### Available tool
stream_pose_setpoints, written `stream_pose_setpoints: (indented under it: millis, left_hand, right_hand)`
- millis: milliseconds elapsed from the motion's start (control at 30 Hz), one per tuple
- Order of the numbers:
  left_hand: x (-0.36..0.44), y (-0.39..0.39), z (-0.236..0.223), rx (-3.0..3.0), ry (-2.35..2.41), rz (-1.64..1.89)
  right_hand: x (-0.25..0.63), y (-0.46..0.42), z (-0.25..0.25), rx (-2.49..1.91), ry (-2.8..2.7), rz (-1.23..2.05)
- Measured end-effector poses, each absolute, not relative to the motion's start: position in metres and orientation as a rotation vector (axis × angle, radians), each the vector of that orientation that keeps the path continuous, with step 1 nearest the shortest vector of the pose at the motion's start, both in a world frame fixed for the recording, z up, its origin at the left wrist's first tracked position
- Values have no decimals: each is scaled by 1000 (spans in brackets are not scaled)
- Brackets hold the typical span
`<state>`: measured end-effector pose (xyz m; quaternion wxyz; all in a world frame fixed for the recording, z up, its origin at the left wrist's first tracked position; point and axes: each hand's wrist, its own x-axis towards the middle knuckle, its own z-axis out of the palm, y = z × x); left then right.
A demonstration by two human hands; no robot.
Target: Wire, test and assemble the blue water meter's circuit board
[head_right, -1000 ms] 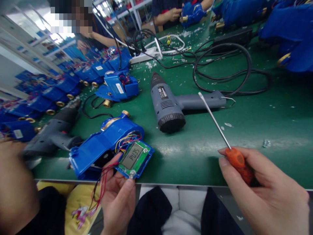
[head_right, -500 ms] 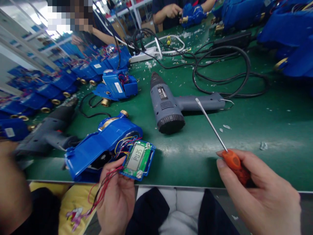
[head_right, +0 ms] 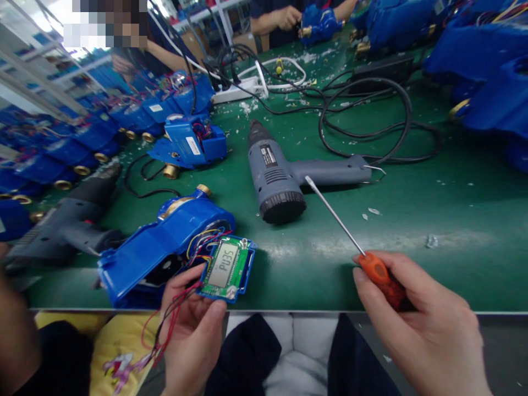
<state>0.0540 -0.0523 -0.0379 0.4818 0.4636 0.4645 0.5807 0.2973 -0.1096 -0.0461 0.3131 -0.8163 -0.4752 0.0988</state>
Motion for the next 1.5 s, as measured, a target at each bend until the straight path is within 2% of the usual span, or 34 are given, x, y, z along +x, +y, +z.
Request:
stream_pose_setpoints:
  millis: [500,800,1267,1500]
  left_hand:
    - [57,-48,-41,1229,1237,1503]
    - [57,-48,-37,1250,1220,1481]
    - [62,-49,-35,1197,1233,1541]
    - [60,-47,-37,1198,1177,1534]
  right_hand:
    - [297,-108,-37,-2025,-1378,368]
    - [292,-99,-34,-1835,-1595,82]
    - [300,-105,-36,-1818,-1729,108]
    - [303,-101,-33,-1724,-1860,-2]
